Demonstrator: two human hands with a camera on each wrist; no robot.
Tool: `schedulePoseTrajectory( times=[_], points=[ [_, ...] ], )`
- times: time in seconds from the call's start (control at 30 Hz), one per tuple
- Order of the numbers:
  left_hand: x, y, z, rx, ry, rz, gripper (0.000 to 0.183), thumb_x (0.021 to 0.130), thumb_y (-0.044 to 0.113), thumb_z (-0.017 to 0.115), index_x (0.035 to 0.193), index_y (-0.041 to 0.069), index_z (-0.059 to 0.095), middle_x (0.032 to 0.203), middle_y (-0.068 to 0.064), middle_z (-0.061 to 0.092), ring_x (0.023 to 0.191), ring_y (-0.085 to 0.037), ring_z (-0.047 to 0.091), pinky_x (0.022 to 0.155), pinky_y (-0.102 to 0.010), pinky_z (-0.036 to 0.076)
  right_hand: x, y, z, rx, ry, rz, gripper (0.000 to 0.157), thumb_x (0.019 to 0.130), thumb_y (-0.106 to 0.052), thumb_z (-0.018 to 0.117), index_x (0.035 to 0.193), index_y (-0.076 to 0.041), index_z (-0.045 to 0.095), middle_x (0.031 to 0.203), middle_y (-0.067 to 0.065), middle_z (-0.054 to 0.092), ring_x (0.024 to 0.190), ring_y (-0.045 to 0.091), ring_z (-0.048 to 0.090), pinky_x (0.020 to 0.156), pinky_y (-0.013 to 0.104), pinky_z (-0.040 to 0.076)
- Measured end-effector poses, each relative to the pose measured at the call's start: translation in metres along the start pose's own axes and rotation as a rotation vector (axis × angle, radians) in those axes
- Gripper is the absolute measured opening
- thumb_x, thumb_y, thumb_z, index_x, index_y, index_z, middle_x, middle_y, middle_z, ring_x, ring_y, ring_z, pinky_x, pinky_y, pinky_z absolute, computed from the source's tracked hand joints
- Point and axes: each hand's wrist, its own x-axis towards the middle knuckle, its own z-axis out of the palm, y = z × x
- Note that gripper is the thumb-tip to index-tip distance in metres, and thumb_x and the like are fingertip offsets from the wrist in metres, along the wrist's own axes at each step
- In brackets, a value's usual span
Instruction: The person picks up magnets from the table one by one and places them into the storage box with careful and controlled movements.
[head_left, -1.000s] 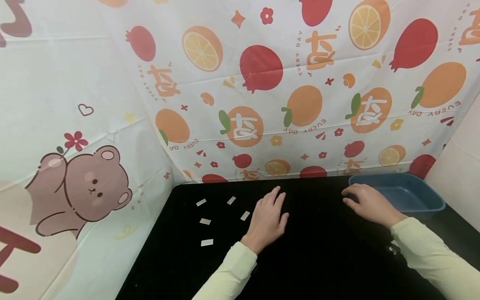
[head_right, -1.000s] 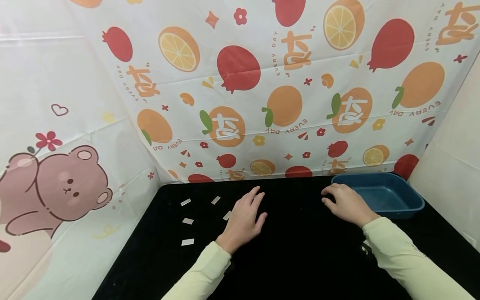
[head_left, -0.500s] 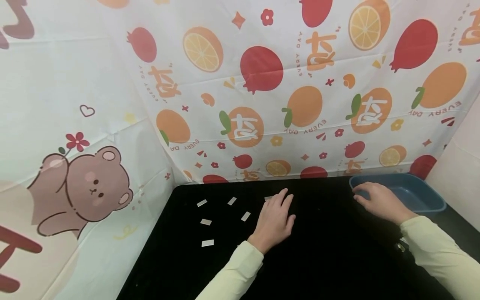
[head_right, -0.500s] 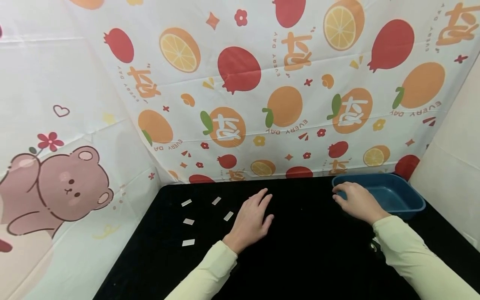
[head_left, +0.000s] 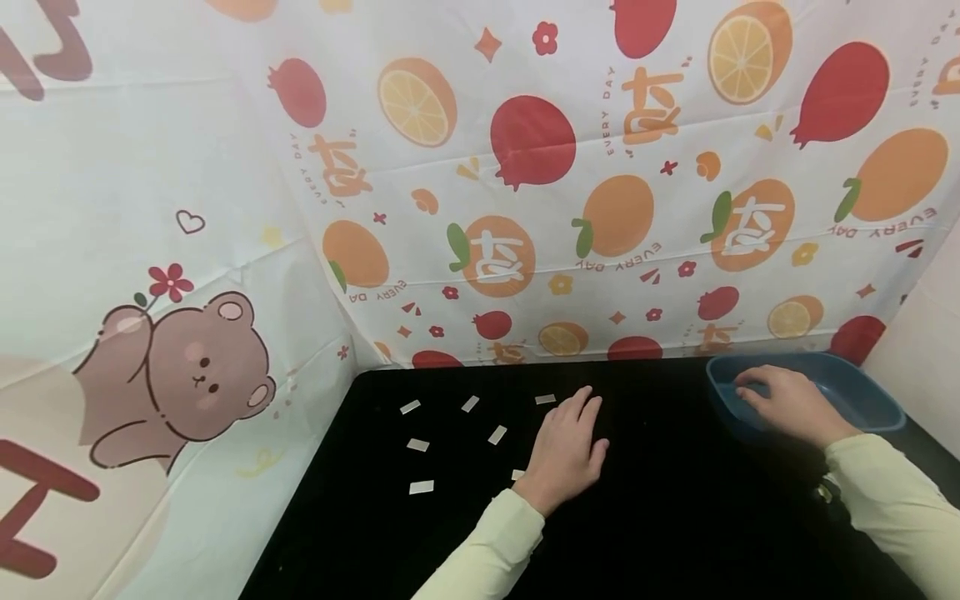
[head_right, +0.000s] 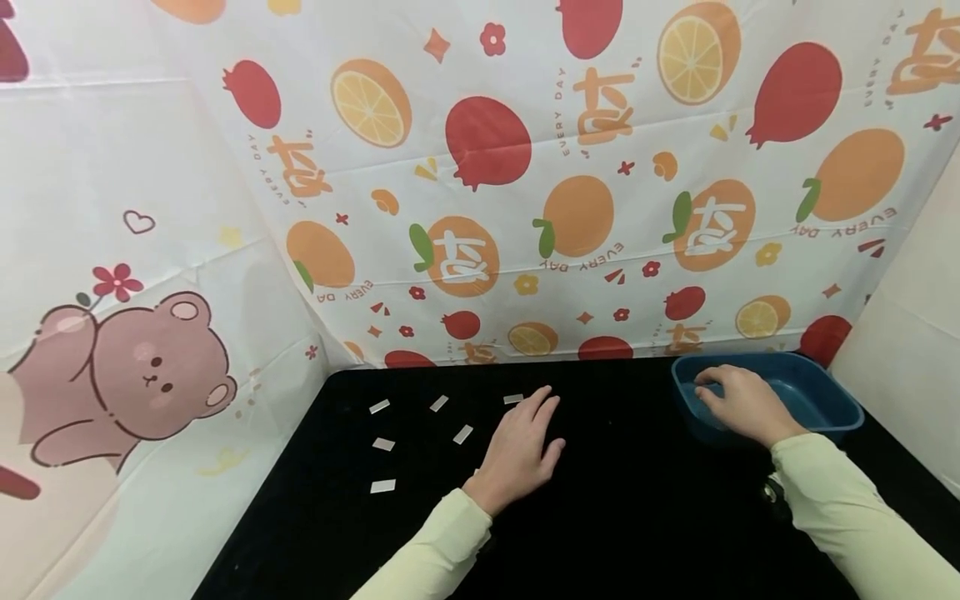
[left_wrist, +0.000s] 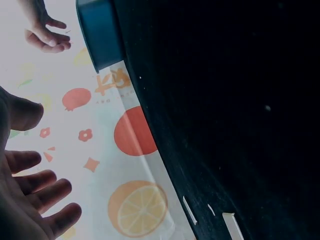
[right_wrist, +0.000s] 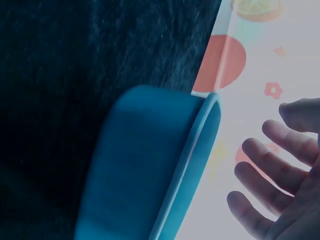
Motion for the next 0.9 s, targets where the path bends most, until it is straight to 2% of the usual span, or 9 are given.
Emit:
schedulePoseTrajectory(
  times=[0.23,0.47,0.67,0.9],
  points=[
    [0.005,0.005,0.000,-0.018,-0.021,0.002,0.050,0.095,0.033,0.063,0.140,0.012,0.053,0.149,-0.009,0.050,0.133,-0.022,0.055,0.105,-0.040,0.050,0.000,0.016,-0.014,-0.002,-0.019,0.030,0.031,0.096,-0.021,0.063,0.115,0.003,0.068,0.112,0.027,0.069,0.097,0.042,0.066,0.079,0.059,0.052],
    [0.004,0.011,0.002,-0.028,-0.044,-0.006,0.050,0.095,0.033,0.063,0.139,0.013,0.054,0.148,-0.007,0.051,0.132,-0.022,0.055,0.104,-0.040,0.050,-0.004,0.032,-0.023,-0.006,-0.022,0.035,0.031,0.097,-0.020,0.061,0.116,0.004,0.067,0.111,0.028,0.069,0.095,0.041,0.066,0.077,0.058,0.053],
    [0.003,0.014,0.004,-0.032,-0.071,-0.014,0.051,0.096,0.035,0.061,0.140,0.013,0.053,0.148,-0.006,0.052,0.133,-0.021,0.054,0.106,-0.039,0.049,-0.003,0.046,-0.031,-0.038,-0.009,0.068,0.032,0.096,-0.020,0.062,0.114,0.006,0.068,0.108,0.031,0.069,0.096,0.046,0.064,0.078,0.062,0.051],
    [0.000,0.018,0.003,-0.024,-0.075,-0.007,0.050,0.096,0.035,0.062,0.140,0.013,0.053,0.148,-0.005,0.052,0.133,-0.020,0.054,0.105,-0.038,0.050,-0.004,0.066,-0.035,-0.041,-0.007,0.115,0.032,0.093,-0.015,0.063,0.110,0.012,0.066,0.103,0.036,0.066,0.085,0.044,0.065,0.073,0.061,0.052]
  ],
)
